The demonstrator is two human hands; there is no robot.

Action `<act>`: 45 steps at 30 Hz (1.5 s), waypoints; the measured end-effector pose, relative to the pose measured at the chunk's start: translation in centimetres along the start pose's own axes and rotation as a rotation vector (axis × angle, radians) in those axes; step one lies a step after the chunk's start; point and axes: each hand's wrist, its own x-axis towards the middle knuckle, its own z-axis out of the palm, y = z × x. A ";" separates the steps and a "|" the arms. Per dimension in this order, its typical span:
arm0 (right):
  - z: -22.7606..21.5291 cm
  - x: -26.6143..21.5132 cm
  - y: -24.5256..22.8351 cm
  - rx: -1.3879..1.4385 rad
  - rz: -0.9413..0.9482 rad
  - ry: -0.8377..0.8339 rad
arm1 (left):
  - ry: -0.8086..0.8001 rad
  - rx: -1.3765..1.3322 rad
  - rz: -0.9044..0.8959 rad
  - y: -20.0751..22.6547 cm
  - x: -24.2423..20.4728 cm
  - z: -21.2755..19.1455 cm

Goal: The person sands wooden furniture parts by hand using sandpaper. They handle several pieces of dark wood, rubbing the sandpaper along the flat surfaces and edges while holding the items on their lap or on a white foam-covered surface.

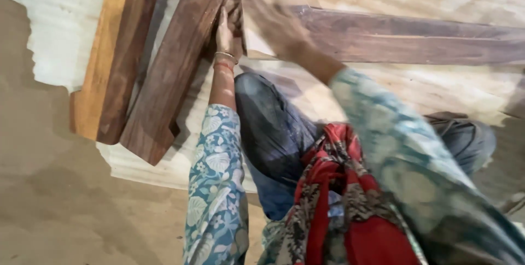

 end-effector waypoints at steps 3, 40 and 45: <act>0.9 -6.8 2.2 0.199 0.071 0.093 | 0.093 -0.003 -0.072 -0.9 -0.3 0.4; 3.4 -2.7 -4.4 -0.382 -0.247 -0.052 | 0.079 0.027 -0.059 0.5 0.9 -1.1; 3.6 -13.2 2.1 0.048 -0.068 0.107 | -0.070 0.001 -0.058 1.5 -1.2 1.9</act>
